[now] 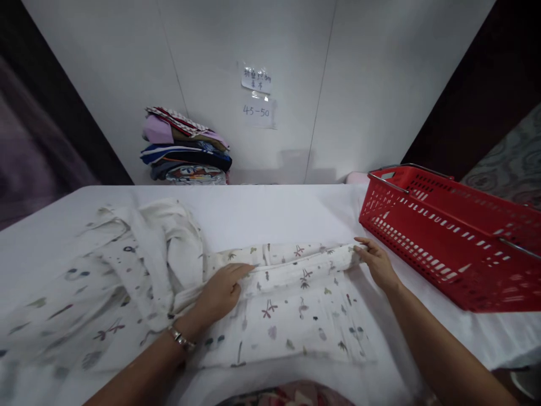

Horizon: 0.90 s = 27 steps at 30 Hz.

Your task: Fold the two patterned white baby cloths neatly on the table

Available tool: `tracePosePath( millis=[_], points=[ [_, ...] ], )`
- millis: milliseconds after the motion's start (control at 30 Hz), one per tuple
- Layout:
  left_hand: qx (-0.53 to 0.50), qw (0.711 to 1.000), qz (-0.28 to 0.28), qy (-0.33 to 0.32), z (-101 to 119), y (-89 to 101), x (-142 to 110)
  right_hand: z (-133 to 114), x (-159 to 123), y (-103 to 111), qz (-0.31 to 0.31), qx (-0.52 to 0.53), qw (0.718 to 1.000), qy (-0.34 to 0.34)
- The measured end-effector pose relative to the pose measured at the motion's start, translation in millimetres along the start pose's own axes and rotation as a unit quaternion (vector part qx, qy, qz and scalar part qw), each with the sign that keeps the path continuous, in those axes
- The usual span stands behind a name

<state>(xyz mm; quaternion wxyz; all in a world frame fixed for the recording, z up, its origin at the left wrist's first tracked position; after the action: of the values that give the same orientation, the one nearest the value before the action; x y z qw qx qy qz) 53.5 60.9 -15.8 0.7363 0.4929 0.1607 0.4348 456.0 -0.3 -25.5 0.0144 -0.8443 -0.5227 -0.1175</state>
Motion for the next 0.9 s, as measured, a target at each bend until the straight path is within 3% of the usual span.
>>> tracePosePath(
  millis=[100, 267, 600, 800, 900],
  points=[
    [-0.002, 0.999, -0.011, -0.031, 4.9, -0.9, -0.2, 1.3, 0.8, 0.0, 0.003, -0.005, 1.000, 0.005],
    [-0.001, 0.999, -0.036, -0.024, 16.3, 0.2, 6.0, 2.1, -1.3, 2.4, 0.011, 0.017, 1.000, 0.004],
    [-0.060, 0.994, -0.064, 0.063, 28.3, 9.2, 5.9, 5.6, -4.8, 2.8, 0.014, 0.017, 1.000, 0.000],
    [-0.121, 0.987, 0.028, 0.105, 24.1, 18.9, 1.9, 6.3, -5.3, 3.1, -0.001, -0.008, 1.000, 0.002],
    [-0.135, 0.980, 0.043, 0.143, 20.2, 16.8, -0.7, 2.8, -5.6, 3.7, 0.000, -0.013, 1.000, 0.008]
  ],
)
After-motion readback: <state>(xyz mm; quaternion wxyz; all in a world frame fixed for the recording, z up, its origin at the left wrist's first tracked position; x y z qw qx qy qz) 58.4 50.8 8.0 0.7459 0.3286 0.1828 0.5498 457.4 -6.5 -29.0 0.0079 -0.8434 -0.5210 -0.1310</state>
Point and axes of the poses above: each hand's wrist, its own x-axis towards the middle knuckle, its own y-axis out of the back of the hand, z = x × y, the point moved 3 cm from there along x, towards the middle knuckle, and after that the axes turned 5 degrees about y, right-handed, at the moved point
